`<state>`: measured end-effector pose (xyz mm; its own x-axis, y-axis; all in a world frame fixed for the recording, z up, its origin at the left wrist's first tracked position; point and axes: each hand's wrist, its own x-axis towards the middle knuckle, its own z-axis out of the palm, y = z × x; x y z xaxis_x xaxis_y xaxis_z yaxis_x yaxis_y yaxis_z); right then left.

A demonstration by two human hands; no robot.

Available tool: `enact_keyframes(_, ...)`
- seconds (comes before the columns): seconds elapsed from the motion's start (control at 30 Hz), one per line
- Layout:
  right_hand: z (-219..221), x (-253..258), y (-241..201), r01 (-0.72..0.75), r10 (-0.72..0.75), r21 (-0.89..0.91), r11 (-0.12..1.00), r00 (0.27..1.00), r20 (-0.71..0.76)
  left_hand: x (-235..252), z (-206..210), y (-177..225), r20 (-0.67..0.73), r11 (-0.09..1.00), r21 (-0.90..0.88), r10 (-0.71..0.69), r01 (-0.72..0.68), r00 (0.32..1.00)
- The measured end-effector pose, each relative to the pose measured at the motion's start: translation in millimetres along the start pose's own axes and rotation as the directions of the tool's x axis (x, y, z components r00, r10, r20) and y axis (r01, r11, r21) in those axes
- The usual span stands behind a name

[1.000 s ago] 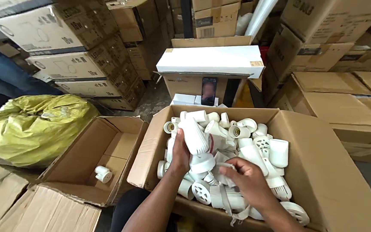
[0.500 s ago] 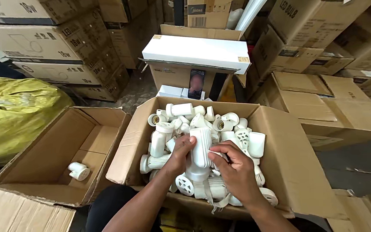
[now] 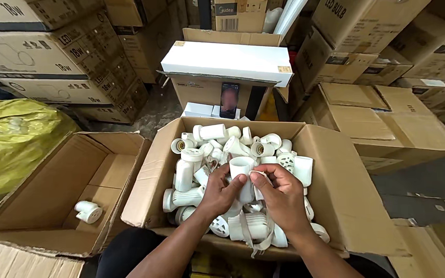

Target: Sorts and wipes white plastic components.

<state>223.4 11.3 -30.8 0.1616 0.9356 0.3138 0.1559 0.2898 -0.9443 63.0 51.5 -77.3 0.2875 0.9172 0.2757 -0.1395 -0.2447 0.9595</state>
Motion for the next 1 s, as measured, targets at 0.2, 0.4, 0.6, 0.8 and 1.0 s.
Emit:
enact_keyframes(0.2, 2, 0, 3, -0.043, 0.043, -0.082, 0.996, 0.999, -0.004, -1, -2, 1, -0.017, 1.0, 0.009, -0.022, 0.022, 1.0)
enact_keyframes(0.4, -1, -3, 4, -0.014, 0.011, -0.074, 0.997, 0.999, -0.044, -12, 1, 4, 0.014, 0.988, 0.157, -0.019, 0.016, 1.0)
enact_keyframes(0.6, 6, -11, 5, -0.055, 0.049, -0.078, 0.995, 0.996, -0.075, -6, -6, 6, -0.021, 0.967, 0.256, -0.012, 0.017, 1.0)
enact_keyframes(0.8, 3, -3, 3, -0.062, 0.055, -0.05, 0.997, 0.989, -0.14, -13, -1, 1, 0.053, 0.955, 0.294, -0.048, 0.03, 0.997)
enact_keyframes(1.0, 2, 1, 12, -0.057, 0.042, -0.117, 0.991, 0.991, -0.123, -10, -4, 2, 0.07, 0.942, 0.329, -0.096, 0.068, 0.993)
